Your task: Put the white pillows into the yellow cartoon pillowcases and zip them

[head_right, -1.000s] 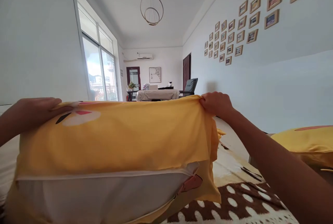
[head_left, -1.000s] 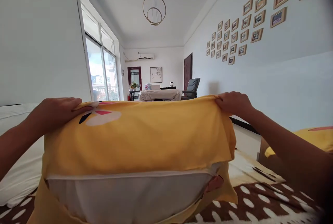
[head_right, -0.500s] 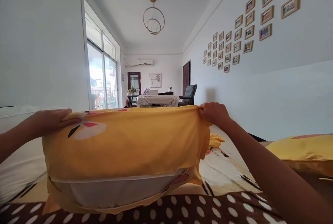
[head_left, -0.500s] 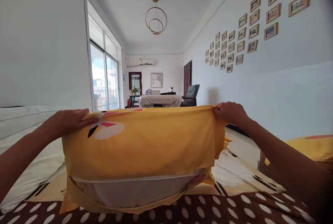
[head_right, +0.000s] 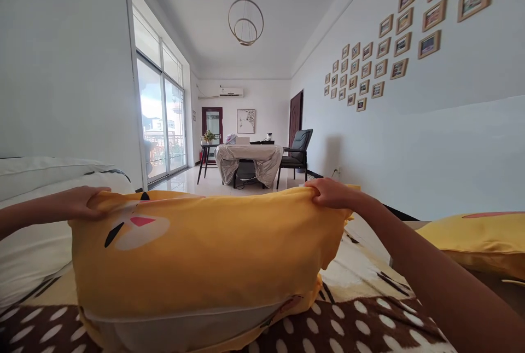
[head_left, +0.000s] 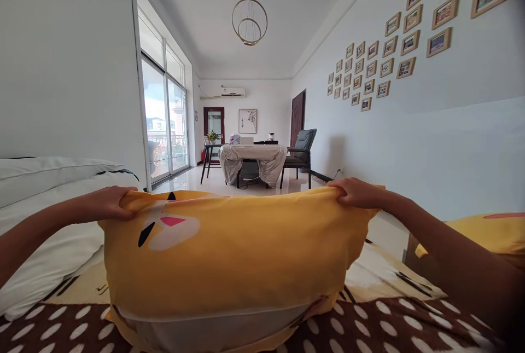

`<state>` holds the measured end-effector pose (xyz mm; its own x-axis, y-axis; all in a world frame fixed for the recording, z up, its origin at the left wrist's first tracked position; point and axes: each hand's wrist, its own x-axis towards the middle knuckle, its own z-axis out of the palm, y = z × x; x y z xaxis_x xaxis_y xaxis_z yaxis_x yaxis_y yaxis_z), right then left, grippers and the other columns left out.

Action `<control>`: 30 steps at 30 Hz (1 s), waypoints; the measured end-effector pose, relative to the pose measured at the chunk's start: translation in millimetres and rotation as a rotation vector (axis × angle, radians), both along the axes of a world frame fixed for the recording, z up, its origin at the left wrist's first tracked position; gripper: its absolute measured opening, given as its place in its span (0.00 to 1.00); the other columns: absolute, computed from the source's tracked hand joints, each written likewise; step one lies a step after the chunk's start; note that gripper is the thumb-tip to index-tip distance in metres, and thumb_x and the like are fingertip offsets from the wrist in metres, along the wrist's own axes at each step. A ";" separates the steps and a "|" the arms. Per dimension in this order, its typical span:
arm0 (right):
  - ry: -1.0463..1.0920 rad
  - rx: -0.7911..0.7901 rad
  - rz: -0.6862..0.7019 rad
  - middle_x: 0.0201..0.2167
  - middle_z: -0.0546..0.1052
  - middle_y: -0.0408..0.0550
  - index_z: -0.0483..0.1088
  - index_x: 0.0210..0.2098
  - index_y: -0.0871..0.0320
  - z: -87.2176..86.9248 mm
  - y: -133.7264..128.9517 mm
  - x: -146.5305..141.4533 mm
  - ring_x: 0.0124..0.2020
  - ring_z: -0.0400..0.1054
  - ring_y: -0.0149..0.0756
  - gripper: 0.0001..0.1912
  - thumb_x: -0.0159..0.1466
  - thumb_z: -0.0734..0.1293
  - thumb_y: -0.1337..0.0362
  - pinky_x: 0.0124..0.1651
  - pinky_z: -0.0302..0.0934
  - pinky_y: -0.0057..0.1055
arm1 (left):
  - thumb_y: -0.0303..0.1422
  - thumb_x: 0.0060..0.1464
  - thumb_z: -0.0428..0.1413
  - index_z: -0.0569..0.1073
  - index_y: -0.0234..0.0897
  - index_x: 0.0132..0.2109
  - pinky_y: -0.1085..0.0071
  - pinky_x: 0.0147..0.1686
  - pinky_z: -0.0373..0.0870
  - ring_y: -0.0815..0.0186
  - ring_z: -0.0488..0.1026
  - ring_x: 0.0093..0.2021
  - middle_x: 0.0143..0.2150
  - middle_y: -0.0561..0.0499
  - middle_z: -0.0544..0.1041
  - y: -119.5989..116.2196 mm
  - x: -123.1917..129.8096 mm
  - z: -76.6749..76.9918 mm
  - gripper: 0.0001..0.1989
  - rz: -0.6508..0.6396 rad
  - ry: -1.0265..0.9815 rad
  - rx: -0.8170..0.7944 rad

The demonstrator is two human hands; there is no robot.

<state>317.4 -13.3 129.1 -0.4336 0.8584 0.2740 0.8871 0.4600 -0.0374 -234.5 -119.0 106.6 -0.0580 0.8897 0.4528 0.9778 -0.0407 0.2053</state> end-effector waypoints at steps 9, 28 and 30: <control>-0.119 0.161 -0.042 0.24 0.71 0.45 0.55 0.22 0.56 -14.3 -1.5 -33.4 0.28 0.63 0.36 0.06 0.46 0.57 0.72 0.28 0.47 0.29 | 0.33 0.34 0.45 0.63 0.40 0.32 0.75 0.23 0.51 0.68 0.60 0.25 0.21 0.59 0.65 -5.1 11.7 21.7 0.13 -0.100 0.008 -0.224; 0.109 0.152 0.215 0.40 0.76 0.51 0.65 0.48 0.59 -26.7 -0.1 -135.8 0.42 0.68 0.43 0.18 0.63 0.57 0.57 0.49 0.52 0.38 | 0.51 0.53 0.46 0.57 0.38 0.17 0.71 0.25 0.49 0.70 0.57 0.22 0.20 0.54 0.65 17.5 27.3 29.0 0.26 0.031 0.200 -0.336; 0.160 0.085 0.269 0.42 0.76 0.54 0.64 0.52 0.61 -26.1 -3.6 -160.9 0.44 0.68 0.46 0.25 0.62 0.59 0.51 0.46 0.54 0.36 | 0.53 0.54 0.44 0.64 0.38 0.20 0.70 0.27 0.53 0.67 0.63 0.25 0.23 0.52 0.71 14.8 43.3 33.1 0.26 -0.004 0.311 -0.255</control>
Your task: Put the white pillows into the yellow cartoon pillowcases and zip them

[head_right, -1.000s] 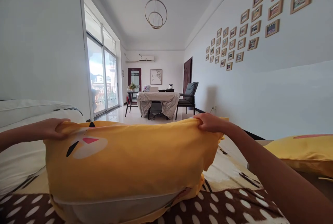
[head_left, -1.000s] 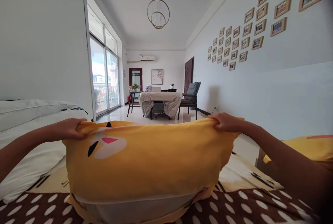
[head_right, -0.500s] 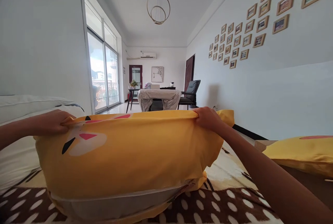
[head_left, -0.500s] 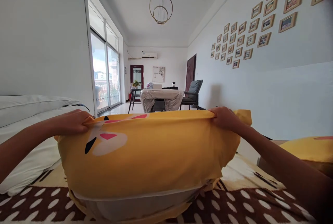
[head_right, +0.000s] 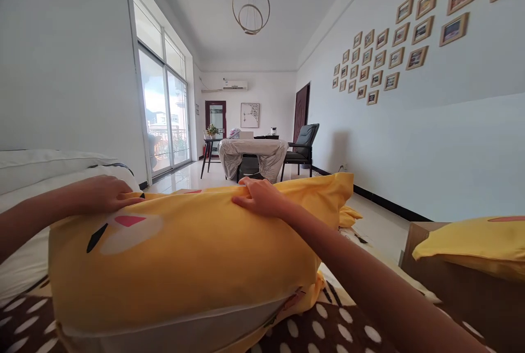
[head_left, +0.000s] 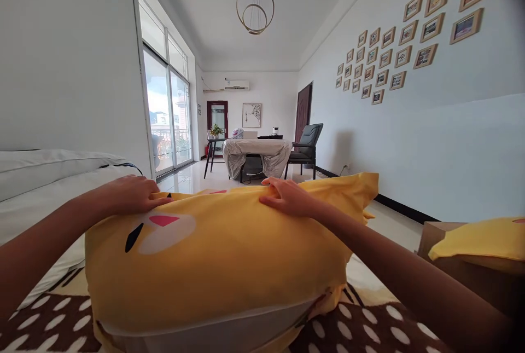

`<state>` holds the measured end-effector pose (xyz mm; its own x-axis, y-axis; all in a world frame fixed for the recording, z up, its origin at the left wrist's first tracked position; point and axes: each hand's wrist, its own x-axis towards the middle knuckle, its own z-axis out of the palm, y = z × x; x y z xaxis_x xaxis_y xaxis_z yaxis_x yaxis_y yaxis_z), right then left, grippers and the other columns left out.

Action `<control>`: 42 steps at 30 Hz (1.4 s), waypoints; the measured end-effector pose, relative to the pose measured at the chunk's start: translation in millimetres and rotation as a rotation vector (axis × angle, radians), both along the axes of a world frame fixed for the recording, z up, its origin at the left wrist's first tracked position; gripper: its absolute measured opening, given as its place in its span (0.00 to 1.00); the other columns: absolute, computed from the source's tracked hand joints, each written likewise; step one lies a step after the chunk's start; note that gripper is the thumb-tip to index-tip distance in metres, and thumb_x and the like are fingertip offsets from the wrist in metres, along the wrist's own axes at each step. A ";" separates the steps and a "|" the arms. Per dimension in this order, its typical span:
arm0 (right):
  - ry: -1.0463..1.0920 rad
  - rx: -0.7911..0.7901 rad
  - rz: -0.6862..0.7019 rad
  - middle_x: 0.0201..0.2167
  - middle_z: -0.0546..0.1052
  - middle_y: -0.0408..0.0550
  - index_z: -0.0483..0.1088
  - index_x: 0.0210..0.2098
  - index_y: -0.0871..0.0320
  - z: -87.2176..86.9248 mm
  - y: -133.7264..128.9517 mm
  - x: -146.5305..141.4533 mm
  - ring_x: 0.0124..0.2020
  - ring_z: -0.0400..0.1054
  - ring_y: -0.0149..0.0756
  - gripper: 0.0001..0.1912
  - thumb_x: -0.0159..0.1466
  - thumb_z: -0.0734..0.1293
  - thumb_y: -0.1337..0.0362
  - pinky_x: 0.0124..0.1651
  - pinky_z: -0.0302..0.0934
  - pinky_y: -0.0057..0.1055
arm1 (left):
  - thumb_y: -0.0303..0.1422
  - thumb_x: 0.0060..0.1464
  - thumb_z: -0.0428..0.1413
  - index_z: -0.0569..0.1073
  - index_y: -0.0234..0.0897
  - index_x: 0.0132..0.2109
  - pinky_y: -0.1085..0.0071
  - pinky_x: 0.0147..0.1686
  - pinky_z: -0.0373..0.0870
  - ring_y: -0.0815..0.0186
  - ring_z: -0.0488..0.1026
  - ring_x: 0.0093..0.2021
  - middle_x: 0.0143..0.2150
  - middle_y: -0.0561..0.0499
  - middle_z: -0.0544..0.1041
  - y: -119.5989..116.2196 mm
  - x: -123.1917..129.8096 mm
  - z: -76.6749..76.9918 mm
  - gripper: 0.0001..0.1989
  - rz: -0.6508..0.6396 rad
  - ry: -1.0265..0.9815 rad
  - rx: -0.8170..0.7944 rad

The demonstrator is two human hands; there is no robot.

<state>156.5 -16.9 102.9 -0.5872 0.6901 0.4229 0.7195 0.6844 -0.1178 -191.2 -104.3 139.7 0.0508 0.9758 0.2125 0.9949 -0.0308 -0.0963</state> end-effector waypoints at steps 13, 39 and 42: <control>-0.074 0.315 0.038 0.29 0.75 0.48 0.66 0.39 0.58 0.3 -14.5 -10.8 0.29 0.65 0.36 0.07 0.63 0.58 0.68 0.30 0.46 0.28 | 0.41 0.48 0.49 0.70 0.36 0.40 0.62 0.29 0.64 0.52 0.72 0.34 0.36 0.42 0.75 3.8 104.6 -22.1 0.16 -0.172 0.115 -0.049; -0.358 0.250 -0.012 0.43 0.77 0.52 0.70 0.47 0.59 13.5 -31.7 -27.4 0.41 0.71 0.42 0.18 0.58 0.60 0.67 0.40 0.54 0.33 | 0.25 0.46 0.47 0.66 0.38 0.32 0.66 0.29 0.61 0.55 0.72 0.36 0.35 0.44 0.72 -0.8 110.5 -15.7 0.05 -0.183 0.097 -0.116; -0.376 0.282 0.000 0.41 0.77 0.52 0.71 0.44 0.59 10.5 -31.2 -26.9 0.39 0.71 0.42 0.17 0.58 0.59 0.67 0.39 0.53 0.33 | 0.25 0.47 0.47 0.67 0.37 0.30 0.65 0.28 0.60 0.53 0.71 0.36 0.34 0.43 0.72 -1.4 113.3 -17.4 0.05 -0.161 0.151 -0.091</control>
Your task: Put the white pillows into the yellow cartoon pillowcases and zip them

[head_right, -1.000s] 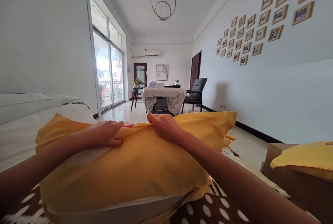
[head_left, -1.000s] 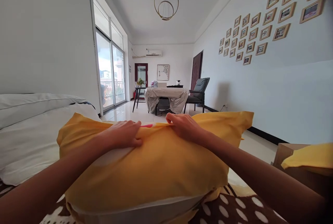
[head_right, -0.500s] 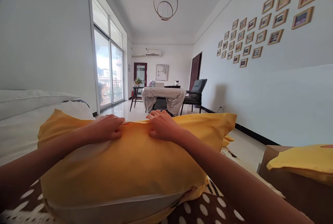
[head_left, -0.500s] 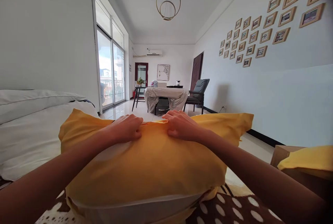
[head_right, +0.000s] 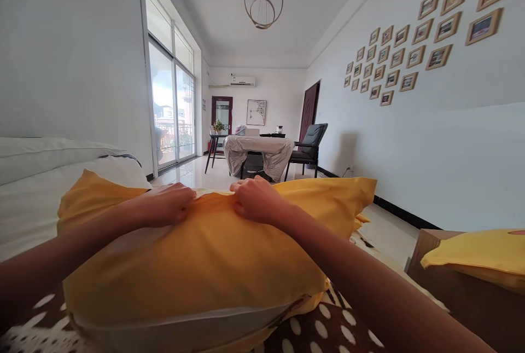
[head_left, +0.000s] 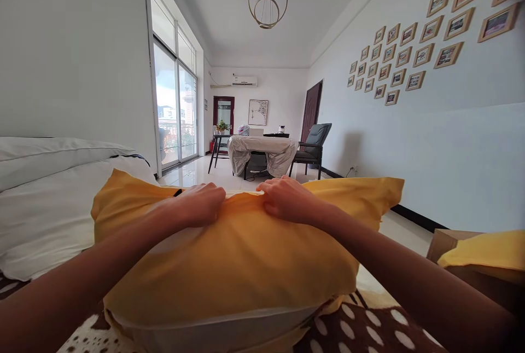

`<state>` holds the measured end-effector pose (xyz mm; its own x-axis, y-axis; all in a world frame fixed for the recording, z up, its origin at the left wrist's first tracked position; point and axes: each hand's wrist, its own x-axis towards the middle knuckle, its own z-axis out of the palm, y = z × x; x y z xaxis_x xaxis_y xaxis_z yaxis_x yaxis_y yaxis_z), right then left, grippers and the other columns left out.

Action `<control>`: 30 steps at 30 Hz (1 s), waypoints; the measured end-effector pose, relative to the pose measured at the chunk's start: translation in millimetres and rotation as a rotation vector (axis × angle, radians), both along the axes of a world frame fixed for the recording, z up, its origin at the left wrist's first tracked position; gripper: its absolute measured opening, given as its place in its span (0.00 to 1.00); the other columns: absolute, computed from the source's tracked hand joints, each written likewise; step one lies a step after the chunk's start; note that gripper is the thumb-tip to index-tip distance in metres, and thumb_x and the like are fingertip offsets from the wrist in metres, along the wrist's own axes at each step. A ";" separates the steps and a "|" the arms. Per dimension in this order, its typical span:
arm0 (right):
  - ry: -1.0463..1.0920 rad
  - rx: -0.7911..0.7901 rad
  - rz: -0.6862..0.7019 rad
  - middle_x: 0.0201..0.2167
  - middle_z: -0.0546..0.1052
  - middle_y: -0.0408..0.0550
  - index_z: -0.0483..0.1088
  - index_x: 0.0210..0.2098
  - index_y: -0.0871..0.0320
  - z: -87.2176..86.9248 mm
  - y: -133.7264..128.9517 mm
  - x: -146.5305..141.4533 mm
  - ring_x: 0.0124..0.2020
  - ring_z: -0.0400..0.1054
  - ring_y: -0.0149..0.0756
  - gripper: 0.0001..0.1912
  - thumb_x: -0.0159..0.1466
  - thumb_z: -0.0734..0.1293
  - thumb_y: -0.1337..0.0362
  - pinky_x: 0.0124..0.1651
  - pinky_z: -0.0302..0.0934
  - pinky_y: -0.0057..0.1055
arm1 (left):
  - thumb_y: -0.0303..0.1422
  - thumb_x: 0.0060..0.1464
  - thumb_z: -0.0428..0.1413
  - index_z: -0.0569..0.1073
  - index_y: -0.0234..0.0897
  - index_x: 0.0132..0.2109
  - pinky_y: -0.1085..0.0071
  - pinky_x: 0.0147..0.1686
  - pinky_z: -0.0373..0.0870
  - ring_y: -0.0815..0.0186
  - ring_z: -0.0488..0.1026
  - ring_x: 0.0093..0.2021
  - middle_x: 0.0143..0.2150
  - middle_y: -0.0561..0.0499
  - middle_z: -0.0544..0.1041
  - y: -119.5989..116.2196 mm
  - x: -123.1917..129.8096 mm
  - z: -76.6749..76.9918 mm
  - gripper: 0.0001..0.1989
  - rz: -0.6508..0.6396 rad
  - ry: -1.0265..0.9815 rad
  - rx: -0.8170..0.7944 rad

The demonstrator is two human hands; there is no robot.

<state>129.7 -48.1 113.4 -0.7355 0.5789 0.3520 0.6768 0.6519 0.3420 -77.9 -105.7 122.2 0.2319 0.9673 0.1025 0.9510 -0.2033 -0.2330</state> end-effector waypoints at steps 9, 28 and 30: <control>0.080 -0.008 0.022 0.28 0.76 0.48 0.69 0.27 0.59 4.0 -2.3 -2.3 0.30 0.67 0.34 0.13 0.64 0.57 0.66 0.31 0.47 0.30 | 0.37 0.55 0.43 0.65 0.39 0.31 0.65 0.34 0.64 0.58 0.70 0.38 0.36 0.46 0.73 14.2 -25.8 -10.8 0.10 -0.078 -0.261 0.003; 0.169 0.517 0.396 0.26 0.69 0.47 0.68 0.28 0.60 -73.5 -19.0 -15.6 0.30 0.58 0.35 0.10 0.65 0.59 0.70 0.38 0.49 0.35 | 0.60 0.52 0.41 0.63 0.40 0.28 0.68 0.28 0.57 0.57 0.70 0.32 0.29 0.48 0.73 21.3 -37.9 -20.8 0.27 -0.058 -0.239 0.202; 0.168 0.542 0.426 0.26 0.69 0.47 0.68 0.29 0.60 -77.8 -15.7 -13.6 0.29 0.57 0.35 0.11 0.65 0.57 0.73 0.36 0.50 0.34 | 0.58 0.54 0.41 0.62 0.40 0.29 0.68 0.29 0.57 0.58 0.70 0.32 0.31 0.48 0.73 18.1 -41.3 -17.5 0.26 -0.096 -0.230 0.269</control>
<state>116.0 -63.8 35.7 -0.7693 -0.0358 0.6378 0.4728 0.6396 0.6062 -119.1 -87.5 104.7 0.2616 0.8735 0.4106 0.9643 -0.2549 -0.0722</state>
